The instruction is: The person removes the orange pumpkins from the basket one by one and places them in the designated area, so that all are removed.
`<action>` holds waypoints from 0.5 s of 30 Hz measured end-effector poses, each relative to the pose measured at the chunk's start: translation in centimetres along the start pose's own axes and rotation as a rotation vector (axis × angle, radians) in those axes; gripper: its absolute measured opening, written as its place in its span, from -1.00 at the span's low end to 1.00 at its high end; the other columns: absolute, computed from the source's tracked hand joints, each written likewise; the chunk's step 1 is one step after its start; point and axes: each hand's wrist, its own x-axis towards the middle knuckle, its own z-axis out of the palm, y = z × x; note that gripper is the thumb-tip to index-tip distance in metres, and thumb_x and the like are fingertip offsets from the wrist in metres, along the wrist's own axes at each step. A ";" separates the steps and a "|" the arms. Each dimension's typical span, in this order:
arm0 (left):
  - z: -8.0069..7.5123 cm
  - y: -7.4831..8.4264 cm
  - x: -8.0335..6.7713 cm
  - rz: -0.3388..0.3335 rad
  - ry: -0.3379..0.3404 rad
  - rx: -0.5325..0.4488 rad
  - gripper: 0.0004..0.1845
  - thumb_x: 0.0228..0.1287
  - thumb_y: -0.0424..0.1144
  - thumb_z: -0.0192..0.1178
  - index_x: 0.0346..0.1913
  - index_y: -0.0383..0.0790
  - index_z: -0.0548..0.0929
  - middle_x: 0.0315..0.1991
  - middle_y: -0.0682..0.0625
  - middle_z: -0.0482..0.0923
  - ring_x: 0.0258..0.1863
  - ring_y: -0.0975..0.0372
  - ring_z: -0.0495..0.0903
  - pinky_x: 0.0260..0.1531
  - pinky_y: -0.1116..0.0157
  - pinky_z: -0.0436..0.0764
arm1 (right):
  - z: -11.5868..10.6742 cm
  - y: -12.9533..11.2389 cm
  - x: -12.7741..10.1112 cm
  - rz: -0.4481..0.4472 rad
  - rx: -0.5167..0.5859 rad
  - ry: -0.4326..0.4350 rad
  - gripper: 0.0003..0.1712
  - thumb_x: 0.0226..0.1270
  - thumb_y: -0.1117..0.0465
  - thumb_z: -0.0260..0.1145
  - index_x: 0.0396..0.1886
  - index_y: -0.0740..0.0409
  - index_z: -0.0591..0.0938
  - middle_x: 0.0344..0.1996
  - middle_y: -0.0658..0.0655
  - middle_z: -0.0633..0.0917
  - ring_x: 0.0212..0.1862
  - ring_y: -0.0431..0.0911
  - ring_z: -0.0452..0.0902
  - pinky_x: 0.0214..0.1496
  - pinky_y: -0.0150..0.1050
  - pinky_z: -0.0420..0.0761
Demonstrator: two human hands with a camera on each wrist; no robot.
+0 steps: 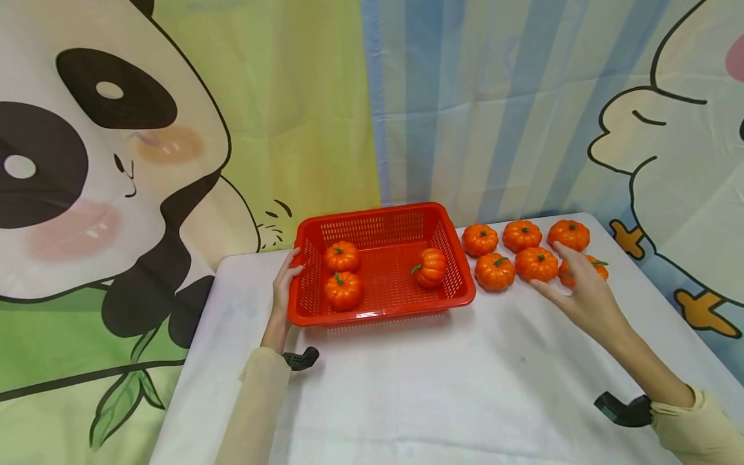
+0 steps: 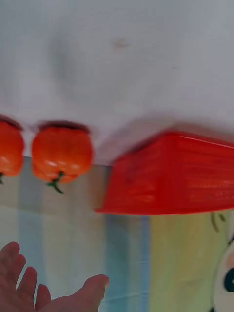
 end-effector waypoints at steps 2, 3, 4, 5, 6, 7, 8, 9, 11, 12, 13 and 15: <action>0.0 0.1 0.0 -0.004 0.002 0.004 -0.47 0.48 -0.28 -0.23 0.45 0.10 0.25 0.52 0.19 0.07 0.43 0.21 0.20 0.48 0.16 0.17 | 0.2 -1.5 -0.4 -0.024 0.011 -0.036 -0.05 0.13 0.11 0.47 0.44 0.31 0.23 0.31 0.47 0.37 0.23 0.37 0.34 0.00 0.32 0.49; 0.1 0.1 -0.1 -0.007 0.003 0.007 -0.47 0.48 -0.27 -0.22 0.45 0.11 0.25 0.52 0.19 0.07 0.42 0.21 0.21 0.48 0.16 0.18 | 0.4 -2.0 -0.6 -0.030 0.016 -0.056 -0.06 0.14 0.09 0.47 0.44 0.29 0.24 0.31 0.46 0.38 0.22 0.35 0.37 0.00 0.29 0.51; 0.1 0.2 -0.1 -0.009 0.005 0.008 -0.47 0.48 -0.27 -0.22 0.45 0.11 0.25 0.52 0.19 0.07 0.42 0.22 0.21 0.48 0.17 0.18 | 0.6 -2.5 -0.8 -0.036 0.020 -0.073 -0.07 0.14 0.07 0.46 0.43 0.28 0.25 0.31 0.44 0.40 0.21 0.34 0.40 -0.01 0.25 0.54; 0.1 0.2 -0.1 -0.011 0.005 0.009 -0.47 0.48 -0.27 -0.22 0.45 0.11 0.25 0.52 0.19 0.07 0.42 0.22 0.21 0.48 0.17 0.18 | 0.7 -2.9 -0.9 -0.044 0.025 -0.086 -0.08 0.14 0.08 0.47 0.42 0.28 0.27 0.29 0.43 0.42 0.18 0.32 0.44 -0.02 0.21 0.56; 0.1 0.2 -0.1 -0.012 0.007 0.009 -0.47 0.48 -0.27 -0.22 0.45 0.11 0.26 0.52 0.19 0.07 0.42 0.22 0.21 0.47 0.17 0.19 | 0.9 -3.3 -1.1 -0.055 0.031 -0.097 -0.10 0.14 0.08 0.47 0.41 0.27 0.29 0.28 0.42 0.45 0.16 0.30 0.47 -0.03 0.17 0.58; 0.1 0.2 -0.1 -0.015 0.008 0.009 -0.47 0.48 -0.27 -0.22 0.45 0.12 0.26 0.52 0.19 0.07 0.42 0.22 0.21 0.47 0.17 0.19 | 1.1 -3.5 -1.2 -0.064 0.041 -0.106 -0.11 0.14 0.09 0.47 0.41 0.27 0.30 0.27 0.40 0.47 0.15 0.29 0.50 -0.04 0.14 0.59; 0.1 0.2 -0.1 -0.017 0.009 0.011 -0.47 0.48 -0.27 -0.23 0.45 0.12 0.25 0.52 0.20 0.07 0.42 0.23 0.21 0.47 0.18 0.19 | 1.2 -3.8 -1.3 -0.077 0.055 -0.115 -0.13 0.13 0.11 0.47 0.39 0.27 0.33 0.26 0.39 0.49 0.13 0.27 0.52 -0.05 0.12 0.61; 0.1 0.2 -0.1 -0.017 0.010 0.006 -0.47 0.48 -0.27 -0.23 0.45 0.12 0.25 0.52 0.19 0.07 0.41 0.23 0.21 0.47 0.18 0.19 | 1.4 -4.0 -1.4 -0.087 0.067 -0.124 -0.16 0.14 0.13 0.47 0.38 0.27 0.35 0.25 0.38 0.50 0.11 0.26 0.55 -0.05 0.10 0.62; 0.1 0.1 -0.1 -0.015 0.008 -0.003 -0.47 0.48 -0.28 -0.23 0.45 0.11 0.25 0.52 0.18 0.08 0.40 0.23 0.22 0.47 0.18 0.19 | 1.5 -4.4 -1.5 -0.096 0.086 -0.150 -0.22 0.15 0.14 0.46 0.34 0.29 0.39 0.22 0.38 0.53 0.06 0.26 0.58 -0.07 0.08 0.64; 0.1 0.1 -0.1 -0.014 0.007 -0.007 -0.47 0.48 -0.29 -0.23 0.45 0.10 0.25 0.52 0.18 0.09 0.40 0.24 0.23 0.47 0.19 0.19 | 1.6 -4.7 -1.6 -0.098 0.092 -0.165 -0.24 0.16 0.14 0.45 0.32 0.30 0.41 0.22 0.38 0.54 0.05 0.27 0.59 -0.07 0.08 0.64; 0.1 0.1 -0.1 -0.012 0.005 -0.010 -0.47 0.48 -0.29 -0.24 0.45 0.10 0.25 0.52 0.18 0.09 0.39 0.24 0.23 0.47 0.19 0.19 | 1.7 -4.9 -1.7 -0.096 0.103 -0.184 -0.26 0.18 0.13 0.44 0.31 0.30 0.42 0.21 0.38 0.54 0.05 0.27 0.60 -0.07 0.09 0.64; 0.1 0.1 -0.1 -0.007 0.005 -0.020 -0.47 0.48 -0.30 -0.24 0.45 0.07 0.26 0.51 0.16 0.11 0.37 0.24 0.24 0.46 0.20 0.19 | 1.8 -5.4 -1.8 -0.099 0.119 -0.224 -0.29 0.21 0.11 0.41 0.30 0.30 0.43 0.20 0.37 0.55 0.05 0.27 0.61 -0.05 0.09 0.65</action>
